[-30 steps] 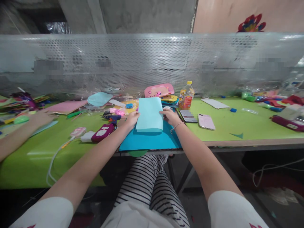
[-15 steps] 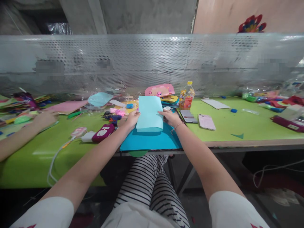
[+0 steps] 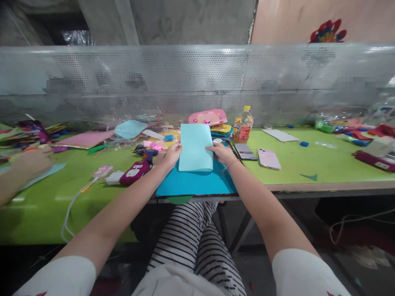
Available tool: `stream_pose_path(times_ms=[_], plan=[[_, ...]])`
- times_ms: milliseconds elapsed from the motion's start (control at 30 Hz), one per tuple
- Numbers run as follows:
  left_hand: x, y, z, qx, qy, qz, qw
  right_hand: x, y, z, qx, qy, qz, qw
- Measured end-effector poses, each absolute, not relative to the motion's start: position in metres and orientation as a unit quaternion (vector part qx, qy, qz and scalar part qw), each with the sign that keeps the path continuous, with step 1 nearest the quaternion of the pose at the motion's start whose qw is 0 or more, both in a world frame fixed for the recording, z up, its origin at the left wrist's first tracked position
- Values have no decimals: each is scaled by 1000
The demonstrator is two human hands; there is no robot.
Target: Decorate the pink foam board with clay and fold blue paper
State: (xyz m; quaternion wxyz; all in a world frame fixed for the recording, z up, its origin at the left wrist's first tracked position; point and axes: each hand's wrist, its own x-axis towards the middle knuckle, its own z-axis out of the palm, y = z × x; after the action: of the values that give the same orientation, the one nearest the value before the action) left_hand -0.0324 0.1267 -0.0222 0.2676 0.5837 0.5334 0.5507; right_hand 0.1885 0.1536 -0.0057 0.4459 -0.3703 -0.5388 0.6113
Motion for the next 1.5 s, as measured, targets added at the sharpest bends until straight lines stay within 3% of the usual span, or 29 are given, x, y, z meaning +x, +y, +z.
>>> stream_pose_path(times_ms=[1500], plan=[[-34, 132, -19, 625, 551, 512, 211, 195, 163, -7, -346, -517, 559, 549]])
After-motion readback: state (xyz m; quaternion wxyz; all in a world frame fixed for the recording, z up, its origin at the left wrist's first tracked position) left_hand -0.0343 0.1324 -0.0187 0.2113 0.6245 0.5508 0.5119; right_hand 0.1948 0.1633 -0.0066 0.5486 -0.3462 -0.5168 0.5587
